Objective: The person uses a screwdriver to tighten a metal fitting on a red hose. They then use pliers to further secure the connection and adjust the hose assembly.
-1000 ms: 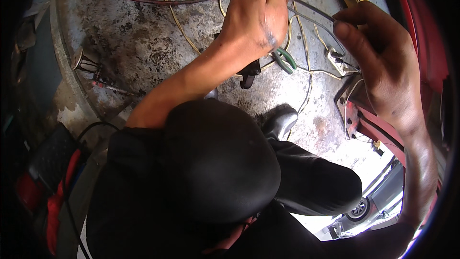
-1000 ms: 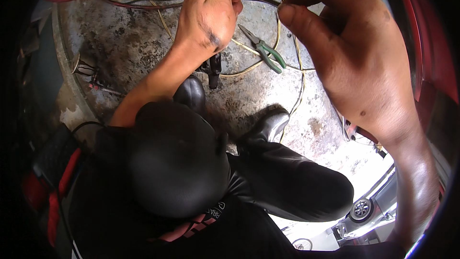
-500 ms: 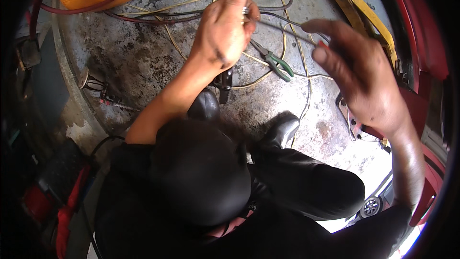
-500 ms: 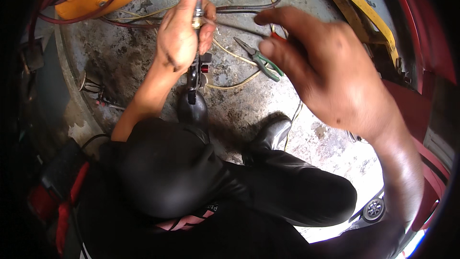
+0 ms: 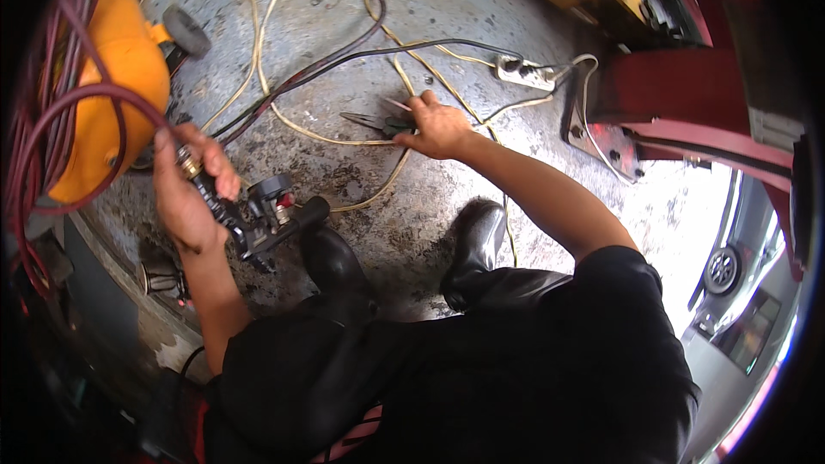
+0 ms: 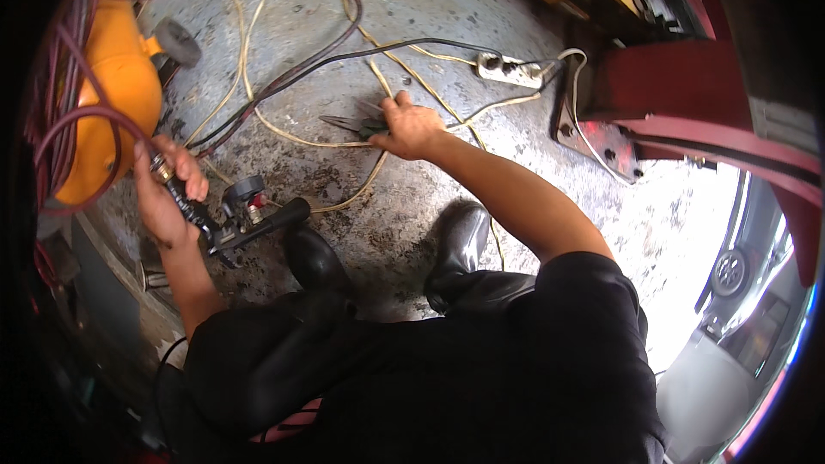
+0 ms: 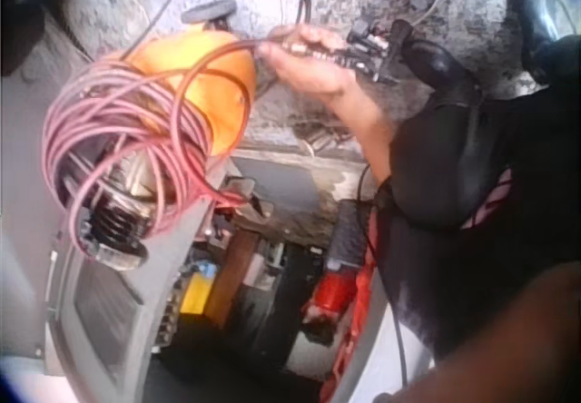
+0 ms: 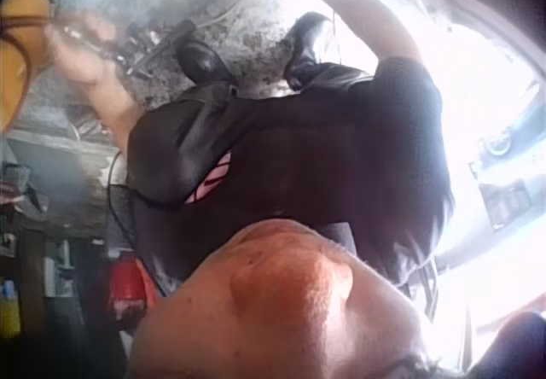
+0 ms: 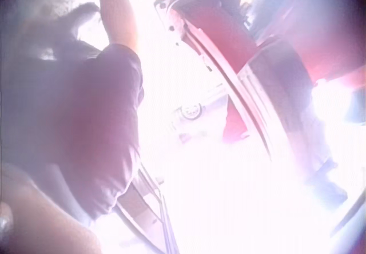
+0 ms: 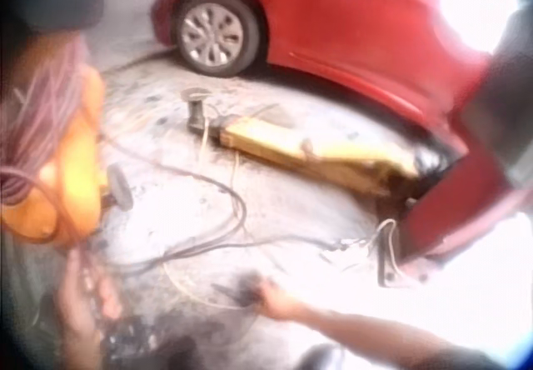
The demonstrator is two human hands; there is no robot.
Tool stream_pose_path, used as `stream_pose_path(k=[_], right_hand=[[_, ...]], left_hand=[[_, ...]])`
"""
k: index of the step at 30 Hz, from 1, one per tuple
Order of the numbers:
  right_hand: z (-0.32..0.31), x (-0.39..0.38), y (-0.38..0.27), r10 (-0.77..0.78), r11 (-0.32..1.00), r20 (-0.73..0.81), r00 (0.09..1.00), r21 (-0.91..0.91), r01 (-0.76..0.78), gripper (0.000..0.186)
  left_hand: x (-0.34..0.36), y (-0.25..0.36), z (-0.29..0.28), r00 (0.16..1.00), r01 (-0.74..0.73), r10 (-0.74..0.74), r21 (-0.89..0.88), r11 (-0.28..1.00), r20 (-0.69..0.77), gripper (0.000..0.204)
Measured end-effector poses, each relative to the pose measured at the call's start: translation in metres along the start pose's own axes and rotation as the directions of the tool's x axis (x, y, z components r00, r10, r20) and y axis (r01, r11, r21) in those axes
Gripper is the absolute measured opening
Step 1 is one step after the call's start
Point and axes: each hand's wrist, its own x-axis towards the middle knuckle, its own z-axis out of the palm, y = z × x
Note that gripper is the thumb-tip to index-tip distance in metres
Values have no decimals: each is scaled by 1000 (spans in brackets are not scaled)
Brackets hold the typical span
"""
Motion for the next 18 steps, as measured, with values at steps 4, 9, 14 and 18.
stream_pose_path(k=[4,9,14,18], right_hand=[[4,-2,-3,-53,982,58,997,-177,63,63],[6,-1,-5,-91,974,80,993,-198,105,63],[-37,-37,6,44,988,226,973,-154,-9,65],[-71,-79,60,61,997,112,992,-56,-55,63]], left_hand=[[8,3,-2,1000,-9,9,49,999,-2,39],[14,9,0,998,-2,7,78,997,-55,39],[14,6,-9,996,5,2,76,997,-89,39],[14,9,-20,989,-39,53,99,994,-138,40]])
